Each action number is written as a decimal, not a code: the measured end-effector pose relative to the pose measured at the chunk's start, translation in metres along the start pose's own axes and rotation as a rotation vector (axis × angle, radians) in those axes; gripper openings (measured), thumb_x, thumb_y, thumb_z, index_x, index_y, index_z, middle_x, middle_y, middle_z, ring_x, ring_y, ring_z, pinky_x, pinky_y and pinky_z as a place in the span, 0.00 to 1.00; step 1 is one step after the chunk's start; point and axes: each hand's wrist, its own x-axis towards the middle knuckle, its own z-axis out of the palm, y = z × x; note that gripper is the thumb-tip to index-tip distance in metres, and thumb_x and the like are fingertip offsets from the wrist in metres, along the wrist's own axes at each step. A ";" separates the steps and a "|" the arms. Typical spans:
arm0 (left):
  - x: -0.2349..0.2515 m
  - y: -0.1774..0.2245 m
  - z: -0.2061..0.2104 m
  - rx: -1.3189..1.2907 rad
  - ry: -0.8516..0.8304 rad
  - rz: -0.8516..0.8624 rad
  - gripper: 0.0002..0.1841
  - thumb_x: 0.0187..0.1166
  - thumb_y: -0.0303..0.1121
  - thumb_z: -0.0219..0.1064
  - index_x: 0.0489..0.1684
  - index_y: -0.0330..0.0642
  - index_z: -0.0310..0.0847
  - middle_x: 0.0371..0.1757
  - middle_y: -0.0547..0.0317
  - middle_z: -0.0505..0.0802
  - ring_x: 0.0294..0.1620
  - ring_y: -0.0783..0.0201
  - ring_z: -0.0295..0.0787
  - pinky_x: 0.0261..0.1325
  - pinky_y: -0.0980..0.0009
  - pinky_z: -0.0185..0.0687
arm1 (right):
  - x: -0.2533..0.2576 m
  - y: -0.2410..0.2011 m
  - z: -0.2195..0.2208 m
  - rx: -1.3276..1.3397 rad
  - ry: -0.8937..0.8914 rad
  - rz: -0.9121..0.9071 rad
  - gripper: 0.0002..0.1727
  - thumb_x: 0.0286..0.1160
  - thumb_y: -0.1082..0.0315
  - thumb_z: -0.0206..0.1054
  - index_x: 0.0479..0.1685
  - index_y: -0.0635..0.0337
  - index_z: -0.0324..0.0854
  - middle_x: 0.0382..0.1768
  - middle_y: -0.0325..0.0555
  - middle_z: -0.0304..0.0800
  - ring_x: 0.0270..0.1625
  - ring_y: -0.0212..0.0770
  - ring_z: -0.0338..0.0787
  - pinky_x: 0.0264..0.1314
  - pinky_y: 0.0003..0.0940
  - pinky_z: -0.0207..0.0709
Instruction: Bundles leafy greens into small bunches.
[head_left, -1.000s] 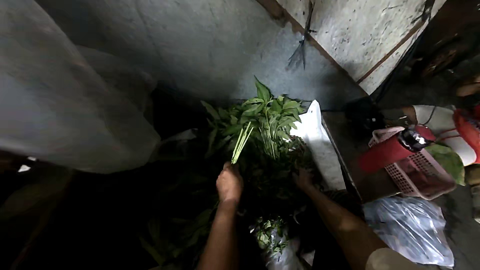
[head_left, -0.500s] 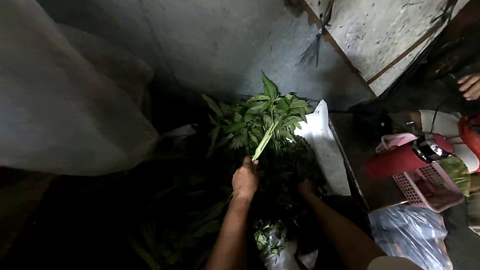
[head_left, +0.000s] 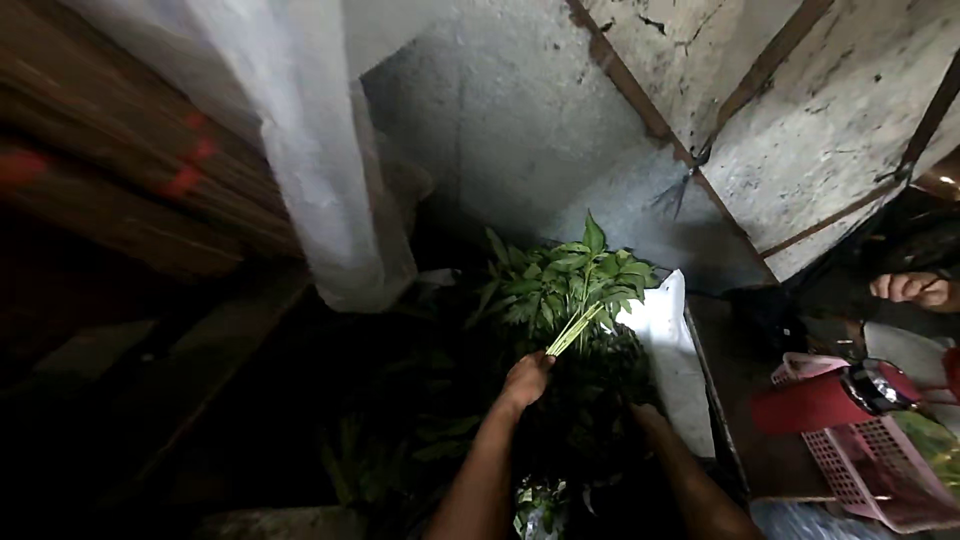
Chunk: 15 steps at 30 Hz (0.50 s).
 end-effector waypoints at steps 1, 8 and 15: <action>0.001 -0.003 0.001 -0.031 -0.017 0.010 0.25 0.96 0.47 0.46 0.72 0.37 0.78 0.65 0.36 0.87 0.68 0.42 0.83 0.73 0.42 0.73 | -0.012 -0.001 -0.004 -0.095 -0.038 -0.074 0.32 0.86 0.44 0.62 0.71 0.64 0.79 0.62 0.59 0.87 0.62 0.52 0.88 0.67 0.52 0.80; -0.010 -0.005 0.009 -0.158 -0.211 0.066 0.17 0.96 0.40 0.49 0.57 0.37 0.79 0.37 0.62 0.79 0.29 0.72 0.69 0.35 0.73 0.69 | -0.093 0.003 -0.015 -0.400 -0.333 -0.388 0.42 0.80 0.53 0.69 0.92 0.53 0.54 0.78 0.59 0.75 0.74 0.52 0.82 0.77 0.53 0.75; -0.018 -0.009 0.018 -0.067 -0.375 0.070 0.15 0.95 0.40 0.51 0.56 0.39 0.78 0.33 0.64 0.76 0.27 0.72 0.68 0.33 0.74 0.68 | -0.089 0.007 -0.014 -0.335 -0.379 -0.452 0.32 0.79 0.55 0.69 0.81 0.56 0.69 0.60 0.55 0.85 0.54 0.45 0.87 0.60 0.47 0.81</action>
